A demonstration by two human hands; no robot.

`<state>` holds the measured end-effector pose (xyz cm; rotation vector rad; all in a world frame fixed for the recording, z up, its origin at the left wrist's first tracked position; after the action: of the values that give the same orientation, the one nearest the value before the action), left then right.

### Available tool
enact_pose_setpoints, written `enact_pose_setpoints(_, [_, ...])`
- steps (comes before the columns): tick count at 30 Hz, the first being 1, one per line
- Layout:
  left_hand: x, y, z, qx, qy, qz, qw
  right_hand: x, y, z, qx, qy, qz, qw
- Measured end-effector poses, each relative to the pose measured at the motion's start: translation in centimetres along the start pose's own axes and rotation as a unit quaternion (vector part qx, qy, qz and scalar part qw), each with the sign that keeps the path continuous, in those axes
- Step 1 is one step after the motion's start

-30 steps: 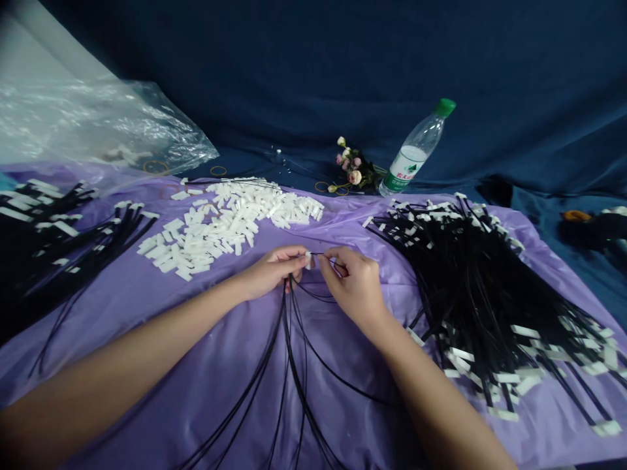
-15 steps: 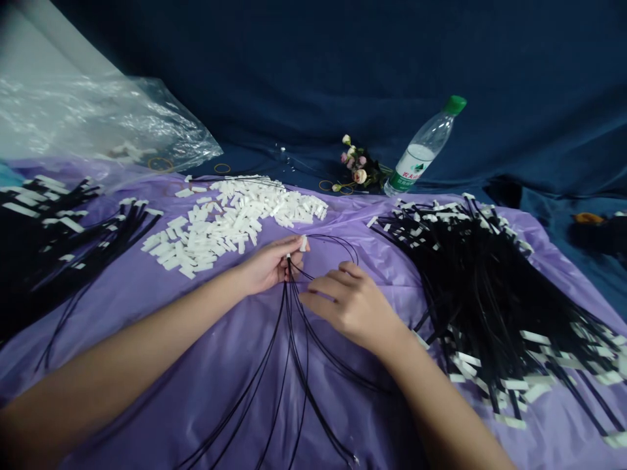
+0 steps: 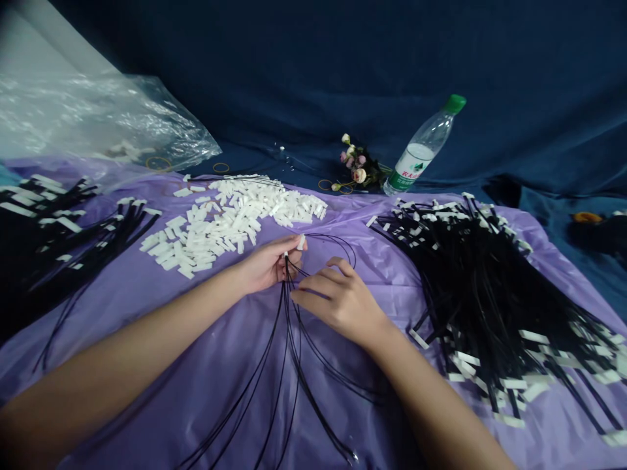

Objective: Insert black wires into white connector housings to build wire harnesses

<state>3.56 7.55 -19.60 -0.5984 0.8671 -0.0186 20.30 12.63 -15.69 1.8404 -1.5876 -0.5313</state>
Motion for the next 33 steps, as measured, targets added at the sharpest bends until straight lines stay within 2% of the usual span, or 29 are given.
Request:
enact_pose_setpoints(11, [-0.1,-0.1,0.1,0.006,0.000,0.000,1.000,0.0,0.0,-0.1,-0.072,0.104,0.088,0.988])
enact_pose_setpoints(20, [0.0,0.0,0.0,0.007,-0.023,-0.012,1.000,1.4,0.5,0.0,-0.002,0.035,0.033,0.999])
enact_pose_setpoints(26, [0.0,0.0,0.0,0.003,-0.018,-0.014,1.000,1.0,0.4,-0.5,0.041,0.045,0.092,0.994])
enact_pose_setpoints(30, [0.0,-0.1,0.0,0.005,-0.013,-0.013,1.000,1.0,0.2,-0.1,0.076,0.070,0.142,0.984])
enact_pose_setpoints(33, [-0.1,-0.1,0.0,0.012,-0.008,-0.007,1.000,1.0,-0.1,0.2,0.081,0.103,0.183,0.974])
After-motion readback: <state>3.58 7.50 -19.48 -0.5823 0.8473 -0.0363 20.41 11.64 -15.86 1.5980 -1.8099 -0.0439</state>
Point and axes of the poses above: each hand's wrist, its own y-axis towards the middle knuckle, its own z-axis out of the palm, x = y × z, the point moved 2 cm from there along y, towards the middle knuckle, and after that the axes turned 13 degrees about -x, right-handed, at the moved point
